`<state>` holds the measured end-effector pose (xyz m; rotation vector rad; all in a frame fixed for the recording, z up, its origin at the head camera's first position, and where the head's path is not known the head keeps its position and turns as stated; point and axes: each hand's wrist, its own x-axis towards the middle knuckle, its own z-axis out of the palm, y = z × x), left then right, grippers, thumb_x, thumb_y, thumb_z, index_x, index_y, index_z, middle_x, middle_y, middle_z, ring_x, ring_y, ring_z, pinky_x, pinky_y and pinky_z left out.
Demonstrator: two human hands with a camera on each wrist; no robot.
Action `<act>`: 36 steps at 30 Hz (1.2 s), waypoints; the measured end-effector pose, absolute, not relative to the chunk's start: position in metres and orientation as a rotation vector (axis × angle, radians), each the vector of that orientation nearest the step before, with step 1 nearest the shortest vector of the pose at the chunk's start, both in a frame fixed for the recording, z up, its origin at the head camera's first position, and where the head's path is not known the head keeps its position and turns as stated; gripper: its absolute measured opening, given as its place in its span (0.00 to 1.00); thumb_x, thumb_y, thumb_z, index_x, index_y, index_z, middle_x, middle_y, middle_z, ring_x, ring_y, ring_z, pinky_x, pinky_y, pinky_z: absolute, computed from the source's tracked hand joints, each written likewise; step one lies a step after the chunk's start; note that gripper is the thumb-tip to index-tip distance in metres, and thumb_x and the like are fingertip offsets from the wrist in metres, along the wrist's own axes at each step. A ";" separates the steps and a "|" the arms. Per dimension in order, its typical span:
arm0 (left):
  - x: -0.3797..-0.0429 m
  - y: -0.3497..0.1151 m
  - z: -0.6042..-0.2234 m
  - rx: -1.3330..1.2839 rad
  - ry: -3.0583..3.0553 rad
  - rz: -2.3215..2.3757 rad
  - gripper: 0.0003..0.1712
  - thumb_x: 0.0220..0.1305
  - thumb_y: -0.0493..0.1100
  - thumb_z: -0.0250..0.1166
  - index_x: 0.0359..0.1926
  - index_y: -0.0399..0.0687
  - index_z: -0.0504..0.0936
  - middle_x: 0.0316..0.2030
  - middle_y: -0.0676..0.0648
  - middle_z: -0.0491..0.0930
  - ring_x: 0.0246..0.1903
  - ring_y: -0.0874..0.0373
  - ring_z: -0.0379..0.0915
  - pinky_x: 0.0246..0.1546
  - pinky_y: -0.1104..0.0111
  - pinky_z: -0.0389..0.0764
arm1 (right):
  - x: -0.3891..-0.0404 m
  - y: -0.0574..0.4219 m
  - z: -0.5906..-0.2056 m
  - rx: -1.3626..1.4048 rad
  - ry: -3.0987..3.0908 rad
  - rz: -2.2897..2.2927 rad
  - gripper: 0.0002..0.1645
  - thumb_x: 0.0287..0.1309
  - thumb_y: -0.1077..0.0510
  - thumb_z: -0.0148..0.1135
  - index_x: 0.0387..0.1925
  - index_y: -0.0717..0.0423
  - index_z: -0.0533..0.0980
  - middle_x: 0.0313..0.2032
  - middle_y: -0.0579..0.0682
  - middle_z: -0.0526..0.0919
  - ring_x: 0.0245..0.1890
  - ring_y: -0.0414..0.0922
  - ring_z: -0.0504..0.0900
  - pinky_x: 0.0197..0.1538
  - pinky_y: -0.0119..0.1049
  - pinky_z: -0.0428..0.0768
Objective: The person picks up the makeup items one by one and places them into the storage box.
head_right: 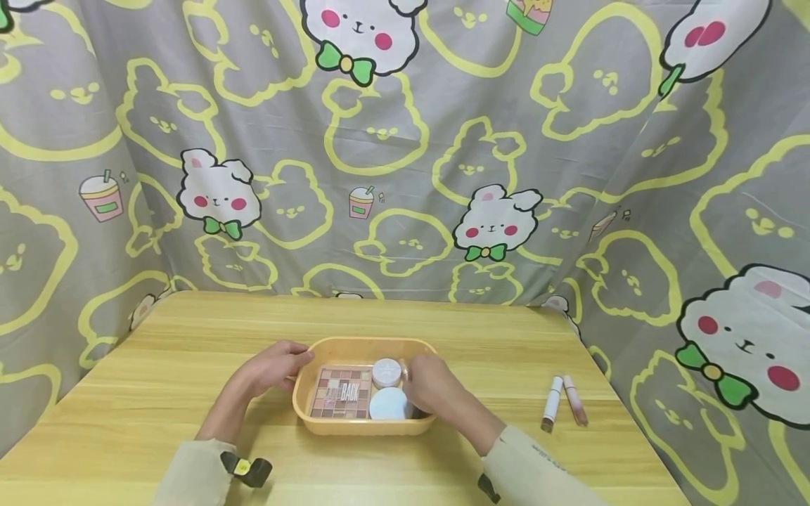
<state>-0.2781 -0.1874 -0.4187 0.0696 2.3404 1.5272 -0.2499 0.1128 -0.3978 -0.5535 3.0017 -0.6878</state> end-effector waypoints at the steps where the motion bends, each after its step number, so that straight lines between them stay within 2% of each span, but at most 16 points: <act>1: -0.278 -0.187 -0.418 0.070 2.340 1.527 0.25 0.79 0.41 0.49 0.66 0.26 0.71 0.51 0.37 0.82 0.46 0.52 0.81 0.41 0.57 0.87 | -0.250 0.113 -0.397 -0.536 3.006 -0.703 0.23 0.56 0.69 0.58 0.12 0.48 0.65 0.11 0.39 0.58 0.13 0.36 0.58 0.19 0.28 0.58; 4: -0.278 -0.187 -0.418 0.071 2.343 1.524 0.25 0.79 0.41 0.49 0.66 0.26 0.71 0.51 0.37 0.82 0.47 0.52 0.81 0.41 0.57 0.87 | -0.249 0.113 -0.394 -0.487 3.016 -0.733 0.12 0.57 0.66 0.62 0.20 0.54 0.75 0.15 0.43 0.71 0.15 0.37 0.67 0.19 0.29 0.66; 7: -0.277 -0.187 -0.418 0.068 2.348 1.521 0.25 0.79 0.41 0.49 0.66 0.27 0.72 0.51 0.37 0.82 0.47 0.52 0.81 0.41 0.57 0.87 | -0.249 0.113 -0.391 -0.453 3.017 -0.755 0.01 0.58 0.65 0.66 0.31 0.60 0.80 0.23 0.47 0.79 0.20 0.39 0.74 0.21 0.30 0.73; 11: -0.277 -0.187 -0.418 0.064 2.347 1.527 0.25 0.79 0.41 0.49 0.65 0.26 0.72 0.51 0.36 0.82 0.46 0.51 0.81 0.41 0.57 0.87 | -0.251 0.115 -0.389 -0.433 3.035 -0.777 0.06 0.58 0.64 0.66 0.38 0.62 0.81 0.25 0.49 0.80 0.23 0.40 0.76 0.23 0.32 0.74; 16: -0.277 -0.187 -0.418 0.073 2.332 1.534 0.25 0.78 0.41 0.49 0.66 0.26 0.71 0.52 0.35 0.81 0.48 0.49 0.81 0.42 0.56 0.87 | -0.253 0.119 -0.387 -0.421 3.093 -0.791 0.08 0.57 0.64 0.65 0.39 0.61 0.81 0.25 0.48 0.80 0.22 0.40 0.75 0.25 0.33 0.74; 27: -0.278 -0.186 -0.419 0.058 2.327 1.537 0.25 0.79 0.41 0.49 0.66 0.26 0.71 0.52 0.35 0.82 0.48 0.50 0.81 0.42 0.57 0.87 | -0.254 0.127 -0.384 -0.385 3.087 -0.823 0.08 0.58 0.63 0.63 0.40 0.60 0.81 0.25 0.47 0.80 0.21 0.41 0.75 0.25 0.34 0.74; 36: -0.278 -0.187 -0.419 0.055 2.352 1.520 0.26 0.79 0.42 0.49 0.66 0.26 0.70 0.51 0.37 0.82 0.48 0.51 0.81 0.42 0.57 0.87 | -0.256 0.140 -0.381 -0.339 3.121 -0.782 0.07 0.58 0.63 0.64 0.39 0.59 0.81 0.25 0.48 0.81 0.21 0.41 0.75 0.25 0.34 0.74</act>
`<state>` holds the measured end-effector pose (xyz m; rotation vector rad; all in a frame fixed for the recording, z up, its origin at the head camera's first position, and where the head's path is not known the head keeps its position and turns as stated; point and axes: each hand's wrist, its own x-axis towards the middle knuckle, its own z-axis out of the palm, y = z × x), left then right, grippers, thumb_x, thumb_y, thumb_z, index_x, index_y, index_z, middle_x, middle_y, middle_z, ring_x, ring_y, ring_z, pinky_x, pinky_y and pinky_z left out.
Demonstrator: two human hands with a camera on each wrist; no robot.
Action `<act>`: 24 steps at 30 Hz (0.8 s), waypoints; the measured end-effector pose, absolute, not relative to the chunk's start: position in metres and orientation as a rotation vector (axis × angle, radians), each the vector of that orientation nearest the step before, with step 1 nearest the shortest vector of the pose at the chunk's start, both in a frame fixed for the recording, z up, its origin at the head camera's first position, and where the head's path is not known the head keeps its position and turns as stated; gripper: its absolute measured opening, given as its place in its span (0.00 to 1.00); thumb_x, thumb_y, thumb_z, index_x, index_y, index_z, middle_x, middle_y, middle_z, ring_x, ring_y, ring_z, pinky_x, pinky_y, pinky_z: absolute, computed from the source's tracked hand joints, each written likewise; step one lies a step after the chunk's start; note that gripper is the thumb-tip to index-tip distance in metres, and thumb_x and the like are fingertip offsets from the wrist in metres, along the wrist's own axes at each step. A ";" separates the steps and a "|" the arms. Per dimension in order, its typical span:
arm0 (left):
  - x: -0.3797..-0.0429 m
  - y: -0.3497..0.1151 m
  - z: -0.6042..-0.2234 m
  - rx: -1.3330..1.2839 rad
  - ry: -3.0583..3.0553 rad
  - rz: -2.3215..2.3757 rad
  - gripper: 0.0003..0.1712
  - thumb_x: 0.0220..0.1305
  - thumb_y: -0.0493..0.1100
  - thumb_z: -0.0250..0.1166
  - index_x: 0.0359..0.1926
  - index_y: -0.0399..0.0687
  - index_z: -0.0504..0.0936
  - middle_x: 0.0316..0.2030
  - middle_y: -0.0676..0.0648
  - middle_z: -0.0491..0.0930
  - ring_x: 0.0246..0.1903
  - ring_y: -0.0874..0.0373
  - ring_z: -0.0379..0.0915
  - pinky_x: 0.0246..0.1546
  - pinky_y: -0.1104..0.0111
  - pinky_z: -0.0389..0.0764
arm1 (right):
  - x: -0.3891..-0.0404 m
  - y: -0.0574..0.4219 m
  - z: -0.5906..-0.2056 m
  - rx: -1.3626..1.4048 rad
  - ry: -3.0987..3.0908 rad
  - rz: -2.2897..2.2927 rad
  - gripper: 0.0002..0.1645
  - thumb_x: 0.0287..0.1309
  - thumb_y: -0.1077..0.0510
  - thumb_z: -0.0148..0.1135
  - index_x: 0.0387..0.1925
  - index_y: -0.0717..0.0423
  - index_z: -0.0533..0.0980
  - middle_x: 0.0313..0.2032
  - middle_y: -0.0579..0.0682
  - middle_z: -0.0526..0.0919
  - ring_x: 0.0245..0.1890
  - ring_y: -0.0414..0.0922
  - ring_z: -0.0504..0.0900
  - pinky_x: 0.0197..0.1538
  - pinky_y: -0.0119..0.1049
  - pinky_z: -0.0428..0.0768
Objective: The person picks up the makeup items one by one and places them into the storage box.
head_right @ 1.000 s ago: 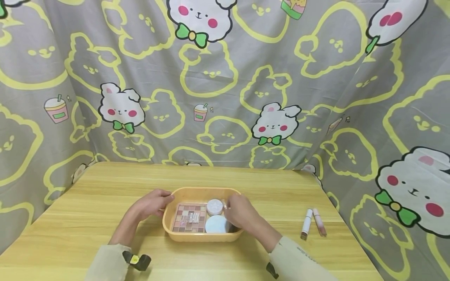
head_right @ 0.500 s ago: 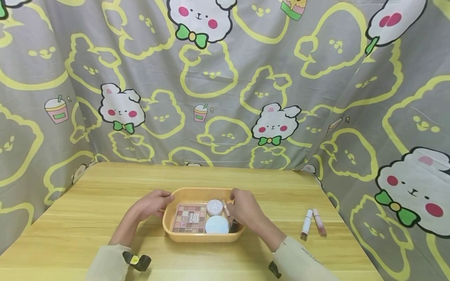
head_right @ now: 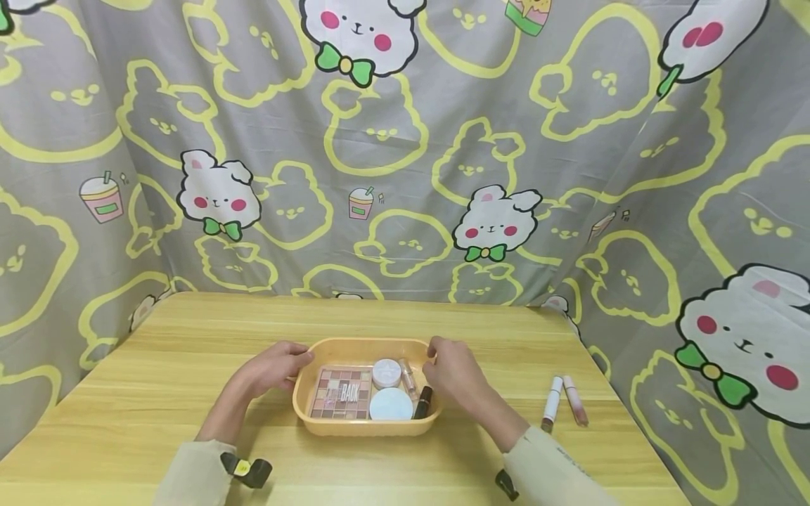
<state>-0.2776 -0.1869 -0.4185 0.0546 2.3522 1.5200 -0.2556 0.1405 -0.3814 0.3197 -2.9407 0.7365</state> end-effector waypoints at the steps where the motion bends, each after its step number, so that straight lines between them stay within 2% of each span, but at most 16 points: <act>1: -0.278 -0.187 -0.418 0.059 2.351 1.520 0.26 0.79 0.42 0.49 0.66 0.26 0.71 0.51 0.37 0.82 0.47 0.51 0.81 0.42 0.57 0.87 | -0.256 0.142 -0.381 0.319 -2.936 0.728 0.06 0.58 0.63 0.65 0.38 0.59 0.81 0.25 0.48 0.81 0.21 0.41 0.75 0.25 0.34 0.74; 9: -0.278 -0.187 -0.419 0.080 2.342 1.532 0.25 0.79 0.42 0.49 0.65 0.26 0.72 0.51 0.37 0.82 0.47 0.51 0.81 0.41 0.57 0.87 | -0.258 0.158 -0.381 0.277 -2.941 0.669 0.03 0.57 0.62 0.63 0.35 0.57 0.79 0.25 0.49 0.80 0.22 0.42 0.75 0.24 0.34 0.73; 19: -0.278 -0.188 -0.420 0.081 2.344 1.532 0.25 0.79 0.42 0.49 0.65 0.27 0.72 0.51 0.37 0.82 0.47 0.52 0.81 0.41 0.57 0.87 | -0.260 0.186 -0.382 0.220 -3.048 0.616 0.12 0.61 0.60 0.61 0.42 0.65 0.76 0.28 0.52 0.81 0.25 0.44 0.77 0.28 0.37 0.75; 24: -0.277 -0.187 -0.421 0.088 2.340 1.544 0.24 0.79 0.41 0.49 0.64 0.27 0.73 0.50 0.37 0.83 0.46 0.50 0.82 0.40 0.57 0.87 | -0.261 0.200 -0.383 0.188 -3.103 0.575 0.18 0.61 0.59 0.61 0.46 0.70 0.75 0.32 0.56 0.82 0.28 0.46 0.76 0.33 0.42 0.78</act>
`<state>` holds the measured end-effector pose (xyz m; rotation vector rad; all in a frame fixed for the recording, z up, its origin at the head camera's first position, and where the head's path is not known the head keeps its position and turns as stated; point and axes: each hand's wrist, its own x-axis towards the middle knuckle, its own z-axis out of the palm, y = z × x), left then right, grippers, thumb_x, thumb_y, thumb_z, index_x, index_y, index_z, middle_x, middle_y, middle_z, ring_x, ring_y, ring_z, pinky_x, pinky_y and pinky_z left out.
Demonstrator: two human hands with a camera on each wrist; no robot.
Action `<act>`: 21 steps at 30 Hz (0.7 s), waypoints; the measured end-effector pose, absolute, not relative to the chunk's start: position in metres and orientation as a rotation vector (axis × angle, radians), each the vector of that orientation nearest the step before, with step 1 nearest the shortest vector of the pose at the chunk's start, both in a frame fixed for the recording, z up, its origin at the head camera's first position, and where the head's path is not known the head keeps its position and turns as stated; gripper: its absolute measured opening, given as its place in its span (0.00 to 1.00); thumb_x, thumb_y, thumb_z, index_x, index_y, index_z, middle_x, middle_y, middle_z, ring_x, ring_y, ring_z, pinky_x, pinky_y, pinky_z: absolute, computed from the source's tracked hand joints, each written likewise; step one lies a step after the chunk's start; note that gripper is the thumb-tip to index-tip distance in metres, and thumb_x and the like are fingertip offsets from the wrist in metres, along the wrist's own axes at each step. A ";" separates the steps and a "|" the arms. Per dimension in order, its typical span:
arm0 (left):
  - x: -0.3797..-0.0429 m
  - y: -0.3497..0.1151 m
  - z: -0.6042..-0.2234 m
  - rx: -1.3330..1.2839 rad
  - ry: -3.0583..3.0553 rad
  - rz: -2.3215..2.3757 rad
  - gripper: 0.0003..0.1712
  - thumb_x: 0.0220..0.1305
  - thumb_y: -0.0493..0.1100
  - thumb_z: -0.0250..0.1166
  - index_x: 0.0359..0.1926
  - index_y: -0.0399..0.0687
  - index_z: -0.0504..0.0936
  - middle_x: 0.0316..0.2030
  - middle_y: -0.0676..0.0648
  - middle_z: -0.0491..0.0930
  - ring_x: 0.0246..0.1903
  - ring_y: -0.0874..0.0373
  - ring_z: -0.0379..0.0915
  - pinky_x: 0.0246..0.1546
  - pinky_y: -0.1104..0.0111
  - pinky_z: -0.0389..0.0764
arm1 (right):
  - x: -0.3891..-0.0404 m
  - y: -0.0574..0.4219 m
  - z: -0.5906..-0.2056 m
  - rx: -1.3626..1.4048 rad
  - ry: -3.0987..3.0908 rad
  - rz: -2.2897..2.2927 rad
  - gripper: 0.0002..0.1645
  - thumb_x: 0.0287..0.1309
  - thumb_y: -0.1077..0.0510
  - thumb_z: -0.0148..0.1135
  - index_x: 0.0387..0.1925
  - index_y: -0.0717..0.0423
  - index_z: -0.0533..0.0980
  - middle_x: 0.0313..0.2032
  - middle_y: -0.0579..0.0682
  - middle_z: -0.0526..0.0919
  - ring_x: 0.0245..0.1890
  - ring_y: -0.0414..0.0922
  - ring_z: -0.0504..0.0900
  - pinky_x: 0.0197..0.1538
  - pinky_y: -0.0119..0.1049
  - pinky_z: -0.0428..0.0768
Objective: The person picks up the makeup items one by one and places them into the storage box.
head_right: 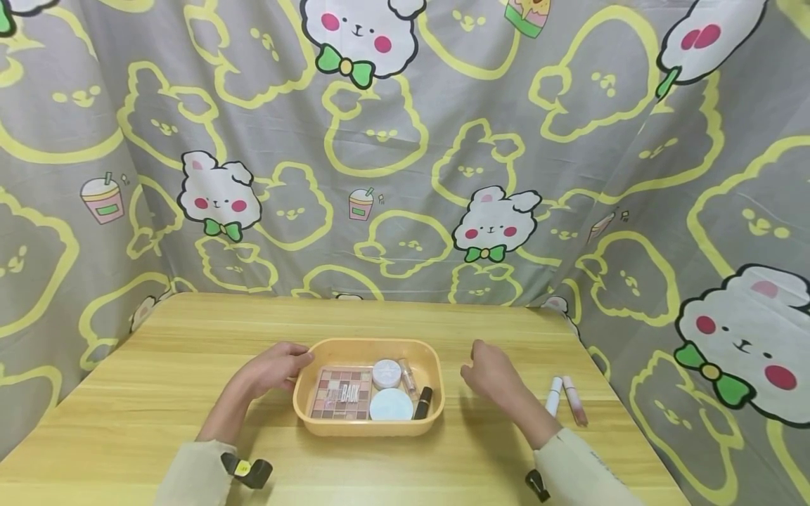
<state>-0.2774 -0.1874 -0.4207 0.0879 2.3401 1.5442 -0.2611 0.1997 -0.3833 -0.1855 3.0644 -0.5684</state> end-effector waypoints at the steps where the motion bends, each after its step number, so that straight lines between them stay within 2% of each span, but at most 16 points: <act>1: -0.277 -0.187 -0.421 0.089 2.340 1.547 0.24 0.79 0.41 0.49 0.64 0.27 0.73 0.50 0.37 0.83 0.46 0.50 0.82 0.39 0.57 0.87 | -0.261 0.202 -0.384 -0.184 3.062 -0.556 0.18 0.61 0.59 0.61 0.46 0.70 0.75 0.33 0.58 0.83 0.29 0.47 0.77 0.35 0.43 0.79; 7: -0.278 -0.187 -0.421 0.087 2.331 1.557 0.24 0.79 0.40 0.49 0.65 0.26 0.72 0.51 0.36 0.83 0.48 0.48 0.83 0.39 0.57 0.87 | -0.263 0.216 -0.388 -0.190 3.068 -0.504 0.17 0.60 0.59 0.63 0.44 0.70 0.75 0.35 0.60 0.83 0.32 0.50 0.79 0.38 0.47 0.80; 14: -0.278 -0.188 -0.421 0.077 2.339 1.548 0.24 0.79 0.41 0.49 0.65 0.27 0.72 0.51 0.36 0.83 0.48 0.49 0.83 0.39 0.58 0.87 | -0.265 0.233 -0.392 -0.178 3.060 -0.480 0.16 0.61 0.59 0.61 0.43 0.70 0.74 0.33 0.60 0.82 0.30 0.49 0.76 0.35 0.45 0.78; 21: -0.277 -0.187 -0.421 0.084 2.347 1.542 0.24 0.79 0.41 0.49 0.65 0.27 0.72 0.51 0.37 0.83 0.47 0.50 0.83 0.39 0.58 0.87 | -0.264 0.253 -0.392 -0.124 3.035 -0.466 0.19 0.63 0.59 0.59 0.46 0.74 0.72 0.34 0.61 0.81 0.26 0.48 0.73 0.31 0.41 0.75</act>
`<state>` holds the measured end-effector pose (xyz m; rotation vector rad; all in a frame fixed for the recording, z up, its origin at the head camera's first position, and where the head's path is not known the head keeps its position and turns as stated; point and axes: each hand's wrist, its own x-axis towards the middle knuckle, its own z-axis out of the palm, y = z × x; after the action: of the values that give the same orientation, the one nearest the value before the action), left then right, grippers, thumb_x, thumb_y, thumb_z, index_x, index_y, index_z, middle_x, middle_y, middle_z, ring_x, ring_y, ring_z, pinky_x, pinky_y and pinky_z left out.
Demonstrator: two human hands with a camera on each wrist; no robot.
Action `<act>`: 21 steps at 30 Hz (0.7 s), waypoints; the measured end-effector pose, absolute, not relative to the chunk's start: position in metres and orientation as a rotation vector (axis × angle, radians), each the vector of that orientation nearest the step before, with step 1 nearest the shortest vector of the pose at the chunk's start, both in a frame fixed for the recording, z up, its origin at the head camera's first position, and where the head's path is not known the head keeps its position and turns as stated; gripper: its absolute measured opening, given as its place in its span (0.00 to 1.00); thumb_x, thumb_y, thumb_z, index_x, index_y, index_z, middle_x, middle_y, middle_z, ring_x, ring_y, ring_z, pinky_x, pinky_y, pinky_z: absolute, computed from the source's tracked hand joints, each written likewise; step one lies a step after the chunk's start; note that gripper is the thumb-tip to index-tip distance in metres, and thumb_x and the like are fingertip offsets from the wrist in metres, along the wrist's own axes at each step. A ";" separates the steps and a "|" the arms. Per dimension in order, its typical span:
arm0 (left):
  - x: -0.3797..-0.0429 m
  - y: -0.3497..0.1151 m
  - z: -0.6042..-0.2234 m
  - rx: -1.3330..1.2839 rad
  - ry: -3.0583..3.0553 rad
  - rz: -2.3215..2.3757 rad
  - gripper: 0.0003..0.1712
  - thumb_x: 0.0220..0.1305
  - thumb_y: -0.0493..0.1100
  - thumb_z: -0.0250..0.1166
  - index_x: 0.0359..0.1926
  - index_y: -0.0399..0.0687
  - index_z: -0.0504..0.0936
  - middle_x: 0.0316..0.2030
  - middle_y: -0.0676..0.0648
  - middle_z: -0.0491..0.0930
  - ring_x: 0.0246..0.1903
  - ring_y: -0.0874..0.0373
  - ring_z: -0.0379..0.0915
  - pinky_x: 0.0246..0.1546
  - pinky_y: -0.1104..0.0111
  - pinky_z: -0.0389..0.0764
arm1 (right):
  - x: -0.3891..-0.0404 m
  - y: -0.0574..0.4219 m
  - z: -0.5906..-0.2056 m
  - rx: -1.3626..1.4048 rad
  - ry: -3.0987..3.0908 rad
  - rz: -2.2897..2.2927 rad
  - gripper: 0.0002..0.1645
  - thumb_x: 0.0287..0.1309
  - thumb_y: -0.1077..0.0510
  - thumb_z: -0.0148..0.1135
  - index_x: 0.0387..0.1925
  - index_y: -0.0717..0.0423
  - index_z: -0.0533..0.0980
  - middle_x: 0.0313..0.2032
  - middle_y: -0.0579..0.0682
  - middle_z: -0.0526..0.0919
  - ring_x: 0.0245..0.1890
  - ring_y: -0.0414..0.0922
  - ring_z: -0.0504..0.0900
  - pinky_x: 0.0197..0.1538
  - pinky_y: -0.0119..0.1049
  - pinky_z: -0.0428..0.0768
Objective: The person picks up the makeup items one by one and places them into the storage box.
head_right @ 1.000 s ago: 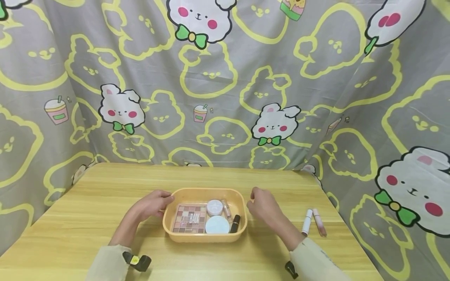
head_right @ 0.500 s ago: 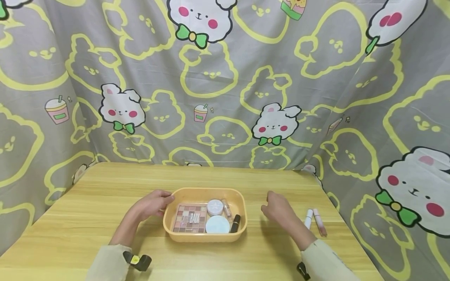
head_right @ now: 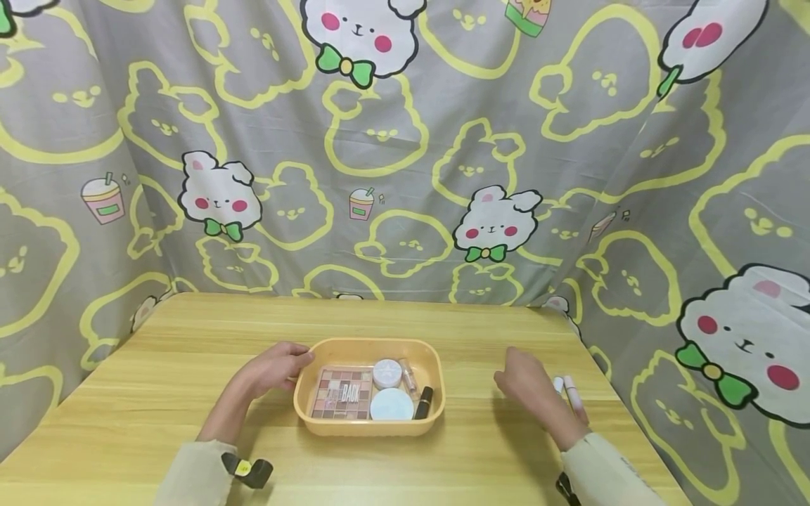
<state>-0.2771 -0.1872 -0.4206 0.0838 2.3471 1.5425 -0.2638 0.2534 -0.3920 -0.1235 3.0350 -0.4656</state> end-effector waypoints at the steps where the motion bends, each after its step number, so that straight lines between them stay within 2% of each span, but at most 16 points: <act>1: -0.277 -0.187 -0.421 0.084 2.348 1.542 0.24 0.79 0.41 0.49 0.65 0.27 0.73 0.51 0.37 0.83 0.47 0.50 0.83 0.39 0.58 0.87 | -0.263 0.256 -0.392 -0.114 3.036 -0.469 0.20 0.63 0.59 0.58 0.47 0.75 0.71 0.34 0.61 0.80 0.26 0.48 0.72 0.30 0.41 0.74; 8: -0.277 -0.187 -0.421 0.082 2.352 1.537 0.24 0.79 0.41 0.49 0.65 0.28 0.72 0.52 0.36 0.83 0.48 0.49 0.82 0.40 0.58 0.87 | -0.260 0.278 -0.396 -0.066 3.042 -0.477 0.26 0.62 0.61 0.55 0.51 0.84 0.65 0.22 0.53 0.70 0.21 0.47 0.67 0.26 0.38 0.67; 14: -0.277 -0.187 -0.420 0.086 2.354 1.534 0.24 0.79 0.41 0.49 0.66 0.28 0.72 0.53 0.36 0.82 0.49 0.48 0.82 0.41 0.57 0.87 | -0.258 0.297 -0.400 -0.046 3.068 -0.460 0.17 0.60 0.61 0.55 0.39 0.77 0.67 0.19 0.50 0.65 0.18 0.45 0.65 0.24 0.37 0.65; 21: -0.277 -0.187 -0.420 0.076 2.346 1.539 0.24 0.79 0.41 0.49 0.66 0.27 0.72 0.52 0.36 0.82 0.49 0.48 0.82 0.42 0.56 0.87 | -0.261 0.316 -0.405 0.012 3.066 -0.406 0.12 0.60 0.60 0.55 0.29 0.67 0.67 0.20 0.52 0.68 0.20 0.47 0.70 0.25 0.38 0.68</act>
<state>-0.2771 -0.1868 -0.4198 0.0764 2.3459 1.5386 -0.2614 0.3155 -0.4049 0.0116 3.0658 -0.4065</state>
